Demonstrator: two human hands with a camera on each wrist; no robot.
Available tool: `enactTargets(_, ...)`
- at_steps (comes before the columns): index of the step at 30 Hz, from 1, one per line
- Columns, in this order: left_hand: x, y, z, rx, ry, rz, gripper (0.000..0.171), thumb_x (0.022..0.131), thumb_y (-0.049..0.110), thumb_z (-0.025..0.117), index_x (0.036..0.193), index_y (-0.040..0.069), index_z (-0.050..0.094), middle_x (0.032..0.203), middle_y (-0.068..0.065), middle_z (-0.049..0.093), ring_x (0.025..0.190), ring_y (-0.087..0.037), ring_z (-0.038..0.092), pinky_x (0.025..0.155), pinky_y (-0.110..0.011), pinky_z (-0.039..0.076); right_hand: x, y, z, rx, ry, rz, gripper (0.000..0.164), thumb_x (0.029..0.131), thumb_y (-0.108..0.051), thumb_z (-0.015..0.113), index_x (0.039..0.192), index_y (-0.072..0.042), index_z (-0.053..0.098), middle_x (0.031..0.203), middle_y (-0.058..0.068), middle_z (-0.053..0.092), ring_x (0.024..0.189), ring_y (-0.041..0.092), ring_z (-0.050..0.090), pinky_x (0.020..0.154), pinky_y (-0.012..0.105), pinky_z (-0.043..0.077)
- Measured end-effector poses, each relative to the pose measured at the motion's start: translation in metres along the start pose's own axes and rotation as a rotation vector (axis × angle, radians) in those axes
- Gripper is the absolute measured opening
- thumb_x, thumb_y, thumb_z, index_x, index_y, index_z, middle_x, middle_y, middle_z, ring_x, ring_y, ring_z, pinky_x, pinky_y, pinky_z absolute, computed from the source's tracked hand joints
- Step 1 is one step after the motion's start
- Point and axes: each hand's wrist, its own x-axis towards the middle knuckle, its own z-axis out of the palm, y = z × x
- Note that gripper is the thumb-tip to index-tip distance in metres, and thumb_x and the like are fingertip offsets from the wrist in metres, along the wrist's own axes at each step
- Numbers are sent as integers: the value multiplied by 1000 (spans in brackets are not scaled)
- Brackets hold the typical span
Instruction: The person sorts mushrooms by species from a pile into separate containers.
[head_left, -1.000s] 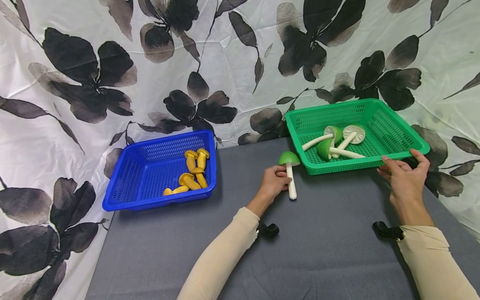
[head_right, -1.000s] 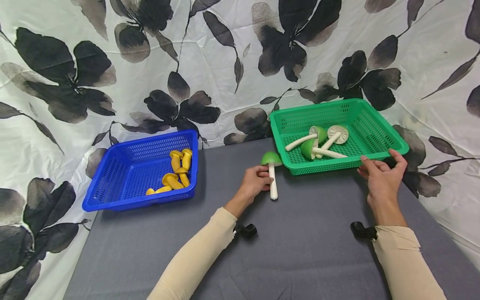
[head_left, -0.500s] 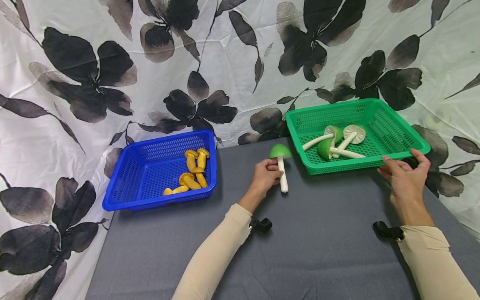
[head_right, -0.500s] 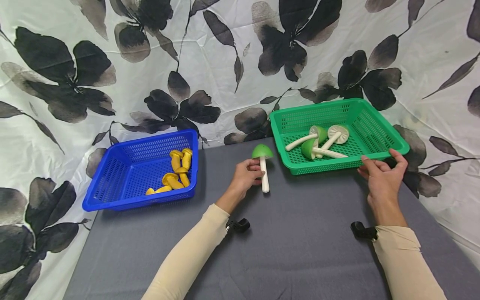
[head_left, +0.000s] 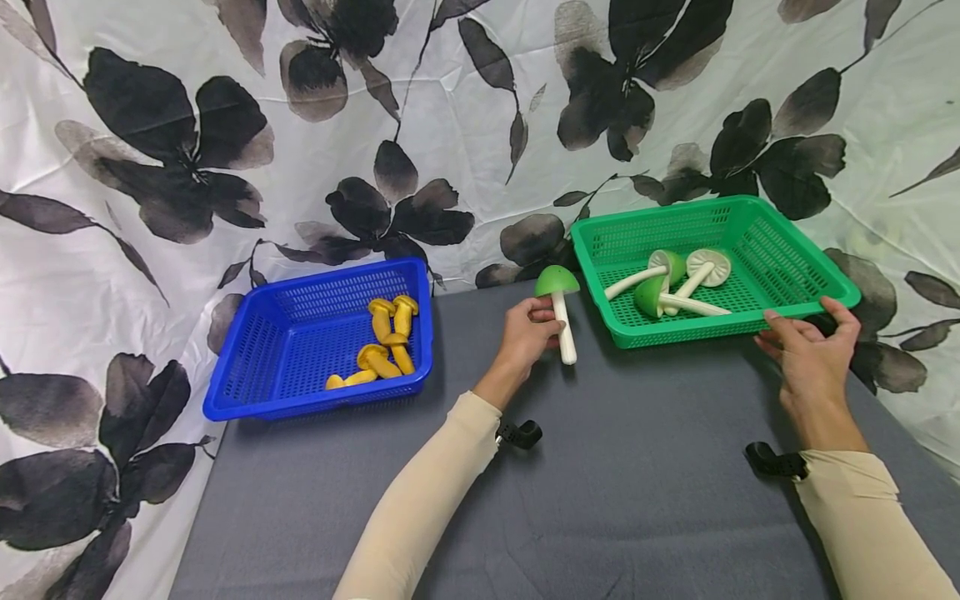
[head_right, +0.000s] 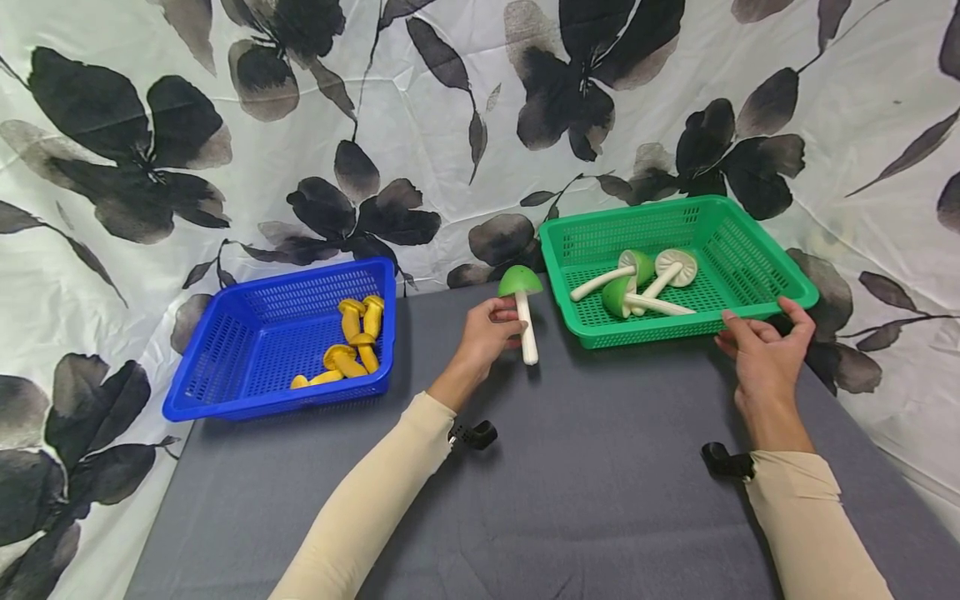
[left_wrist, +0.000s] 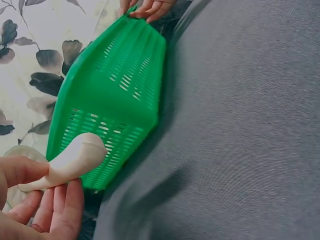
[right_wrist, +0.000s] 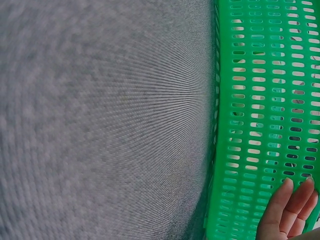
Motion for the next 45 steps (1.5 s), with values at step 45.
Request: enactTargets(45,41,59,60,-71,-32,53,34,91,3,75,123,9,68,96,-3,63,85,-17,68,71,-33,61,-2,-2,-1,5,-13,10,86,81,0,83,144,-26,29,82,4,71,64,15,71,59,29,59)
